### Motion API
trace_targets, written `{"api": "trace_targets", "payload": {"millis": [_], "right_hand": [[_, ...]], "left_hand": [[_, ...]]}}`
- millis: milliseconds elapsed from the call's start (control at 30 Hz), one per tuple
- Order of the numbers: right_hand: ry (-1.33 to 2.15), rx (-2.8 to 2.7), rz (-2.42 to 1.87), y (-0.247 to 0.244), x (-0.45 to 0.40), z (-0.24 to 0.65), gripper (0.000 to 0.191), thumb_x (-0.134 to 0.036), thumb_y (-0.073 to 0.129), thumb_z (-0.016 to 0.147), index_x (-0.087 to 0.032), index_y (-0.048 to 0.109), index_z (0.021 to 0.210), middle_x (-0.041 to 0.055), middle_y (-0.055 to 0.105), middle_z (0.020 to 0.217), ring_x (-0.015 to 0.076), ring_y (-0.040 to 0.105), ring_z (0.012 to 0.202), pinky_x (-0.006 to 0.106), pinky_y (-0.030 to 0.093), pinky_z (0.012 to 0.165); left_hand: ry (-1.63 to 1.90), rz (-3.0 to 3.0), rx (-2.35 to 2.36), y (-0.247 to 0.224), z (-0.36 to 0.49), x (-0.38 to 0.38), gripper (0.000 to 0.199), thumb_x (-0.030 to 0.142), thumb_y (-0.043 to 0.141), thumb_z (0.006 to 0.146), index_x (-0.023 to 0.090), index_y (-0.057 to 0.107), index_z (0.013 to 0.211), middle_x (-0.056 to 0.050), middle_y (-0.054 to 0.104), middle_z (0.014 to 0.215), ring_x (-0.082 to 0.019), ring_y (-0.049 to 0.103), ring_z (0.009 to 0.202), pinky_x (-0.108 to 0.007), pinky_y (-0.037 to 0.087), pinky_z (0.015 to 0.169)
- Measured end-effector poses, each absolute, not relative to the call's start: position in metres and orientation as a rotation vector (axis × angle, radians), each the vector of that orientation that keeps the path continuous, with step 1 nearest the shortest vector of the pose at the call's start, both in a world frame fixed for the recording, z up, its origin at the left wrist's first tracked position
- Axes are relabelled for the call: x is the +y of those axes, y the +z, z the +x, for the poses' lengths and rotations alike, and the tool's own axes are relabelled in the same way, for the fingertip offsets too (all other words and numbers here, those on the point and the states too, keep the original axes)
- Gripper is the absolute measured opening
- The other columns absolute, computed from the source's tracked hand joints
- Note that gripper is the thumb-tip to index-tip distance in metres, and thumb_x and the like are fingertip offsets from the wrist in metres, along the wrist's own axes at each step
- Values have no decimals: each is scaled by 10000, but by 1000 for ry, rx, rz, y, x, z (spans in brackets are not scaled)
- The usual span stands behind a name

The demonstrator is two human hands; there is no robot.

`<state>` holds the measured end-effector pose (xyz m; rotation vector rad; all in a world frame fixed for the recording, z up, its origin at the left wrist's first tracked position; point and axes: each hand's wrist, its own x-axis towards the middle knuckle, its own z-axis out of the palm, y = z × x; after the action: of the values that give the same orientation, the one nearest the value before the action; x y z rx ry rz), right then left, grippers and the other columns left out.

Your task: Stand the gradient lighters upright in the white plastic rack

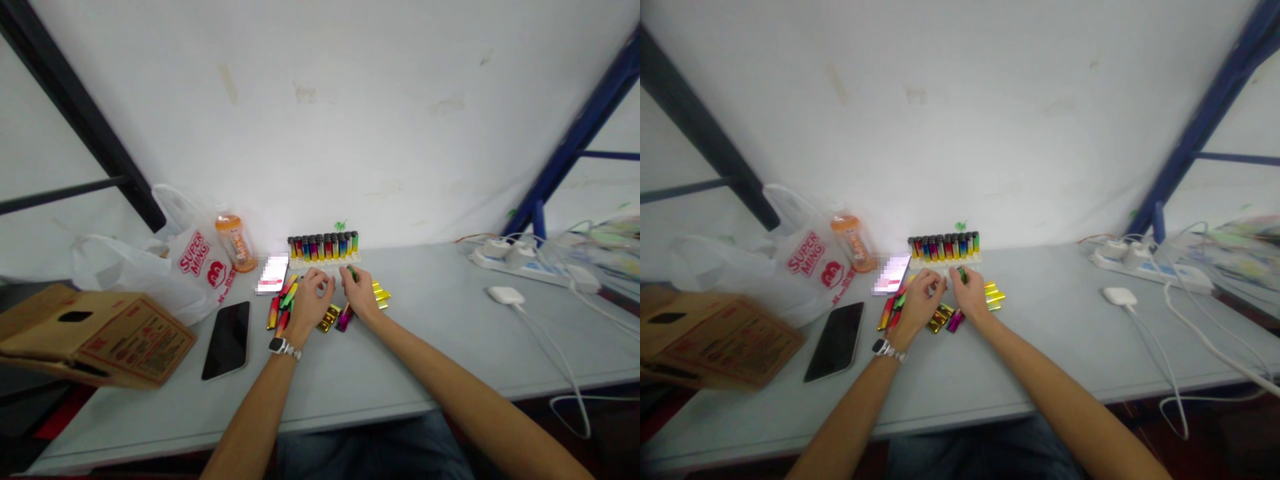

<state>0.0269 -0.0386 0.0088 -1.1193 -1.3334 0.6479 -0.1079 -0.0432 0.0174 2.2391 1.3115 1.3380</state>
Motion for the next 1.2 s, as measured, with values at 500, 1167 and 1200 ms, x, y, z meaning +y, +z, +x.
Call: {"api": "trace_targets", "payload": {"millis": [500,1167,1200], "right_hand": [[586,-1373,-1102,6,-45,23,391,-469,473,916,-214,413,625,-63,380,539,115,374,550,254,283,550],[589,-1392,-1120,2,-42,22,301,-422,489,897,-223,435,678,-66,412,550,121,390,546,252,302,550],[611,-1392,-1104,3,-42,22,284,-434,495,902,-223,455,716,-66,430,564,122,406,552,250,316,554]], "left_hand": [[1344,2250,1303,15,-108,-42,249,246,525,922,192,562,681,-3,542,770,-127,522,704,-273,434,669],[1358,2249,1278,14,-108,-41,242,261,526,920,195,546,688,-5,544,781,-129,520,713,-278,433,691],[1357,2250,1276,14,-108,-42,246,262,527,921,194,547,686,-4,543,781,-130,521,714,-280,433,697]]}}
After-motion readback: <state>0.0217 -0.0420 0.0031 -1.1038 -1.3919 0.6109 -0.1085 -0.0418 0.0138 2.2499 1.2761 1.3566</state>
